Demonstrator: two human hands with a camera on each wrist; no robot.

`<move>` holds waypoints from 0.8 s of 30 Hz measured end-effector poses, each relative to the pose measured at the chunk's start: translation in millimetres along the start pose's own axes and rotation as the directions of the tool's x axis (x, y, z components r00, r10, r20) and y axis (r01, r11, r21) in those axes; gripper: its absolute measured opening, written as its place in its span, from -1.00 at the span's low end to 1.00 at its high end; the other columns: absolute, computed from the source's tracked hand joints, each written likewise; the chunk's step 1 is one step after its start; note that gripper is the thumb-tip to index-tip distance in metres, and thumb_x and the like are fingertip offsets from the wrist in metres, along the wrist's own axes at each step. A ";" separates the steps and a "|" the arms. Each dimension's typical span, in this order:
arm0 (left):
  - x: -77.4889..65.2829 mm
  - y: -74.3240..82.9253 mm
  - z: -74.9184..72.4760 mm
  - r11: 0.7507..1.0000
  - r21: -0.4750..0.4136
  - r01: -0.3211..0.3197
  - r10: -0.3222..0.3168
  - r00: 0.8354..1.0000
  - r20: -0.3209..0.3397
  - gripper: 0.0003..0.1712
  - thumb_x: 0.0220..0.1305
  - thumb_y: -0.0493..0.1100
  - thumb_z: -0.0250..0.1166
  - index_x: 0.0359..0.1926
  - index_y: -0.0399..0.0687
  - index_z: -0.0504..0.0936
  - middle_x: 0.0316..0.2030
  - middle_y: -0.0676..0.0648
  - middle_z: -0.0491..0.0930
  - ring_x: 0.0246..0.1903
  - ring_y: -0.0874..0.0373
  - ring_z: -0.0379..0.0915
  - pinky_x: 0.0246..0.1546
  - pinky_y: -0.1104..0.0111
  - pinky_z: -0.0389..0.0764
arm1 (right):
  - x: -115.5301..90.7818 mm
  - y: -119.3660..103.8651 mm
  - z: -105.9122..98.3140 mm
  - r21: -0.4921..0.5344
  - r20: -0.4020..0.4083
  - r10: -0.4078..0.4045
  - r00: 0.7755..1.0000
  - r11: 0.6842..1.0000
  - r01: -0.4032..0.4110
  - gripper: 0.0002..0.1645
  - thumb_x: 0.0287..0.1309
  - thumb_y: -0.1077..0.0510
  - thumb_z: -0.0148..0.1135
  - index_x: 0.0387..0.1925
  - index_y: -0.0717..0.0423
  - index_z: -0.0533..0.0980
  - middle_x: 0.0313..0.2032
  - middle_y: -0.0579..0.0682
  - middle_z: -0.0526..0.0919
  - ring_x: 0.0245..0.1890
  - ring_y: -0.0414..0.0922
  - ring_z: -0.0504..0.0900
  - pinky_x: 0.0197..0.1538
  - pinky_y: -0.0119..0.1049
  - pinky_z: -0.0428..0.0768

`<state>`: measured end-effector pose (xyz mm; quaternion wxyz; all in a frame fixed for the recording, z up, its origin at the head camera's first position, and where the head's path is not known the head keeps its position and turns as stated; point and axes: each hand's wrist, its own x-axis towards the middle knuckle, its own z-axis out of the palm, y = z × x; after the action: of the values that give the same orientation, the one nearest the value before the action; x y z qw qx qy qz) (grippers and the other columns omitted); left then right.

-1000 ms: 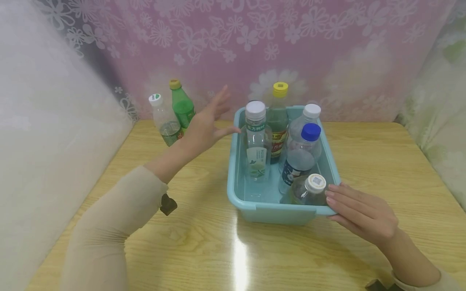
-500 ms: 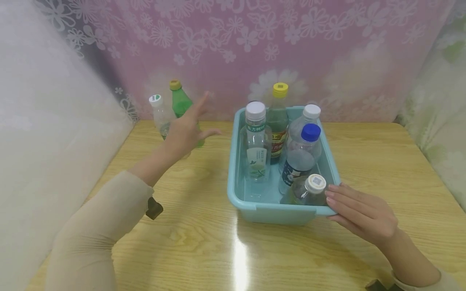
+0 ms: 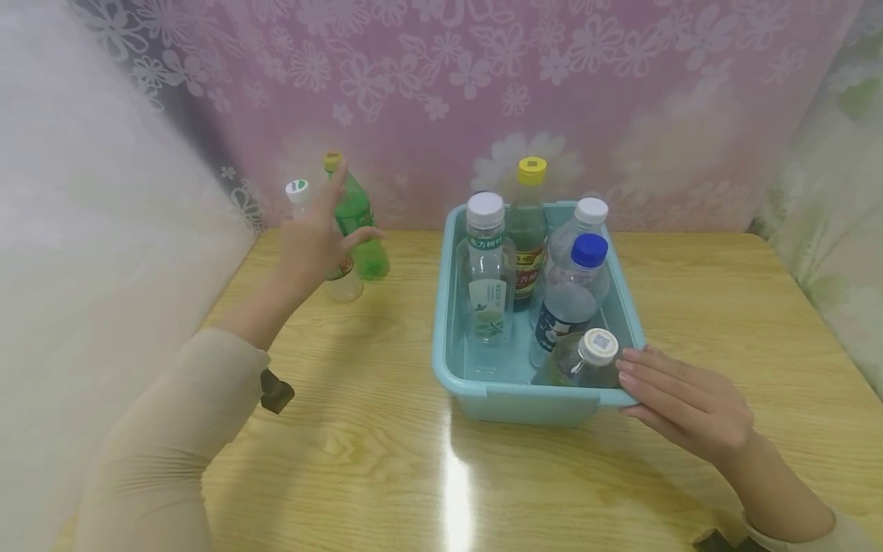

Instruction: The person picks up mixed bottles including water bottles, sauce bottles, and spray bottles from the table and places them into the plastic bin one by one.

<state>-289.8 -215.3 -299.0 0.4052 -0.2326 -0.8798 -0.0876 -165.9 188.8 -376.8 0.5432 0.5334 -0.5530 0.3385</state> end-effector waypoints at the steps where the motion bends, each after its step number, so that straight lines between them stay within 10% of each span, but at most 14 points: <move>1: 0.0 -2.2 -1.3 1.000 0.018 0.001 -0.001 1.000 0.003 0.15 -0.15 0.18 0.46 0.39 -0.21 0.16 0.03 -0.26 0.58 -0.83 0.04 0.22 -0.83 0.37 0.01 | 0.0 0.1 -0.2 0.001 0.000 0.000 1.000 1.000 0.000 -0.74 0.13 0.17 0.31 -0.30 0.36 0.67 -0.32 0.26 0.71 -0.15 0.05 0.70 0.06 -0.19 0.58; 17: 3.0 -37.3 -4.7 0.978 0.028 0.206 -0.204 0.977 -0.063 0.08 -0.03 0.19 0.43 0.41 -0.15 0.13 0.22 -0.27 0.41 -0.75 0.11 -0.02 -0.76 0.31 0.07 | 0.0 -0.2 -1.4 -0.001 0.012 0.002 1.000 1.000 -0.002 -0.74 0.13 0.16 0.31 -0.30 0.35 0.67 -0.32 0.25 0.71 -0.15 0.05 0.70 0.07 -0.21 0.58; 24: 10.6 -39.2 -6.0 0.904 -0.023 0.427 -0.424 0.903 0.069 0.09 0.05 0.21 0.37 0.47 0.04 0.00 0.37 -0.10 0.23 -0.60 0.00 0.22 -0.65 0.26 0.29 | 0.8 0.0 -0.5 0.001 0.003 -0.008 1.000 1.000 0.008 -0.74 0.13 0.17 0.31 -0.31 0.36 0.67 -0.33 0.26 0.71 -0.16 0.05 0.70 0.06 -0.20 0.59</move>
<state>-310.6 -248.1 -285.7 0.3442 -0.0453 -0.9198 -0.1831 -165.6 189.1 -376.0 0.5432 0.5366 -0.5516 0.3358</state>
